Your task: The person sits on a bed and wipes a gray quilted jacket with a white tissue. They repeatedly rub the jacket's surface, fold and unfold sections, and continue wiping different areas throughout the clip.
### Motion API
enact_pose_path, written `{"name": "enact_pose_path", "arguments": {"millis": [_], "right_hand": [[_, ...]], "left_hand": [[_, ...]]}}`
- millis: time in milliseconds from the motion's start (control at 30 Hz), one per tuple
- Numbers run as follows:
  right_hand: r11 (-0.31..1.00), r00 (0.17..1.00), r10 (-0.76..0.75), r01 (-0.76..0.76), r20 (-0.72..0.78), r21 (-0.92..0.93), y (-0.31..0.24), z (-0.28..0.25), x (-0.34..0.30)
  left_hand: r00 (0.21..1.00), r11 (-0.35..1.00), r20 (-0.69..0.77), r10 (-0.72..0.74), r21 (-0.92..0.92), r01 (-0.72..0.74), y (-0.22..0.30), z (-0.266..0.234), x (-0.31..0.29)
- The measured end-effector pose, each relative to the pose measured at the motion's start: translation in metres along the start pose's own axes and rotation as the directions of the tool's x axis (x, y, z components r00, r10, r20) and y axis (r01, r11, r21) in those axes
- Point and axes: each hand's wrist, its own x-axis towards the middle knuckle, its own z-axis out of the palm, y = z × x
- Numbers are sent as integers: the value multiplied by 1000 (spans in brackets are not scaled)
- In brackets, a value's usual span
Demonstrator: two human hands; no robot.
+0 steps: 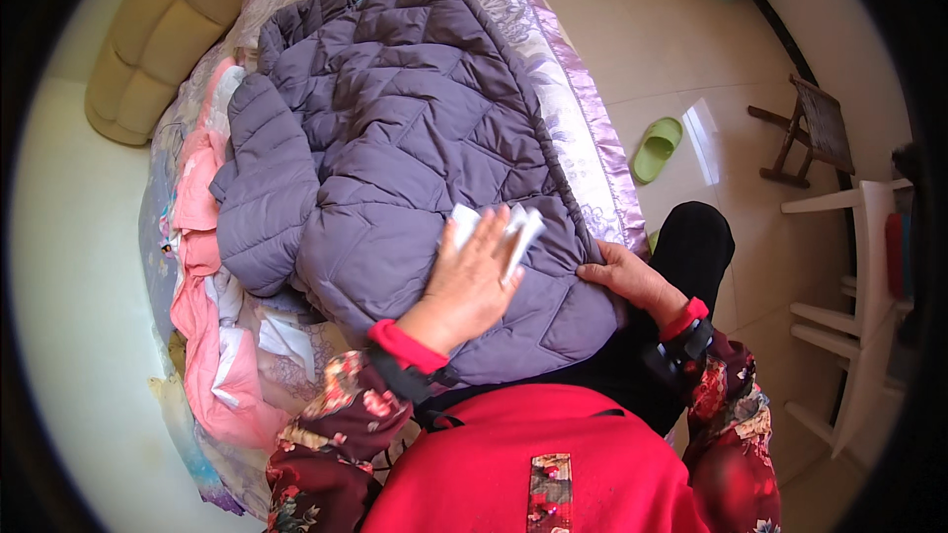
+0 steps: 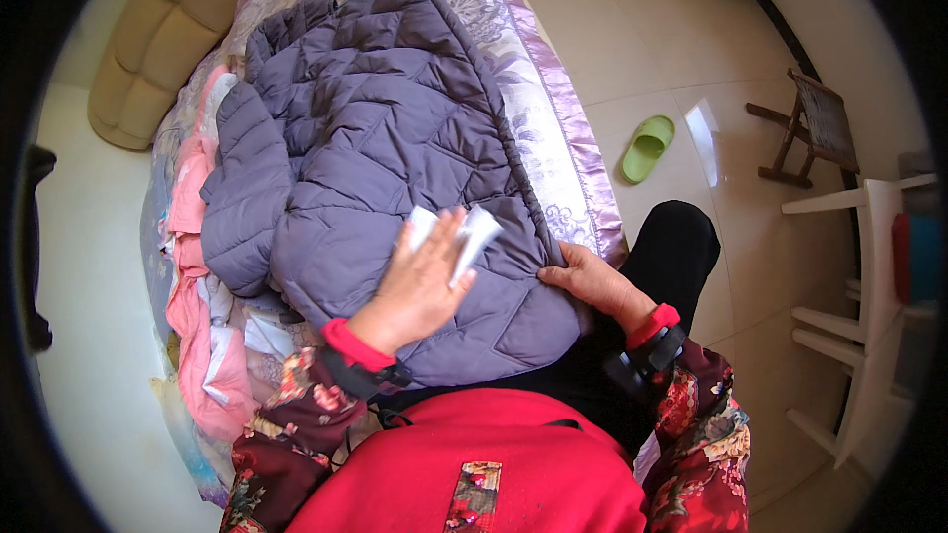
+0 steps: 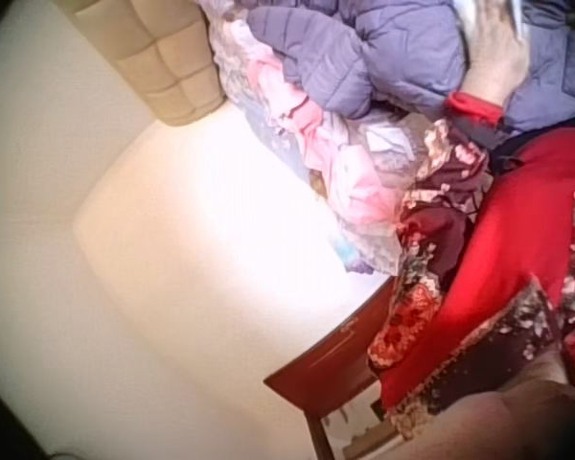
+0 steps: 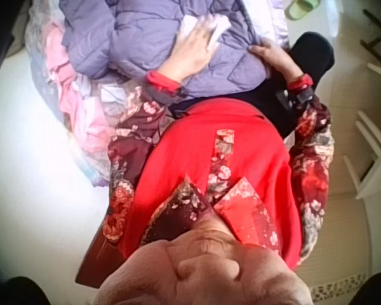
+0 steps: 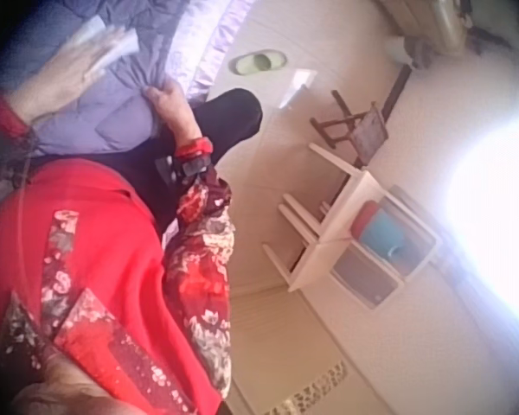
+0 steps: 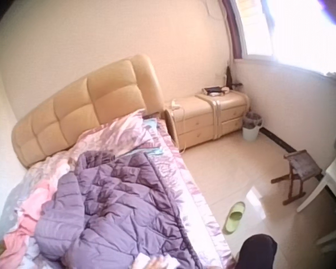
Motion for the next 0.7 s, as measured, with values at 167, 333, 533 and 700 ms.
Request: {"name": "enact_pose_path", "arguments": {"millis": [167, 333, 533, 700], "right_hand": [[998, 1000, -7, 7, 5, 62, 5, 2, -3], [1000, 1000, -11, 11, -21, 4, 2, 1, -4], [999, 992, 25, -28, -124, -27, 5, -10, -8], [929, 914, -249, 133, -320, -344, -5, -17, -9]], "left_hand": [[968, 989, 205, 143, -61, -133, 10, 24, -28], [980, 953, 189, 55, 284, -108, -13, 1, -45], [999, 973, -15, -32, 227, 34, -27, -41, -46], [980, 967, -104, -169, -208, 145, -5, -56, -50]]}}
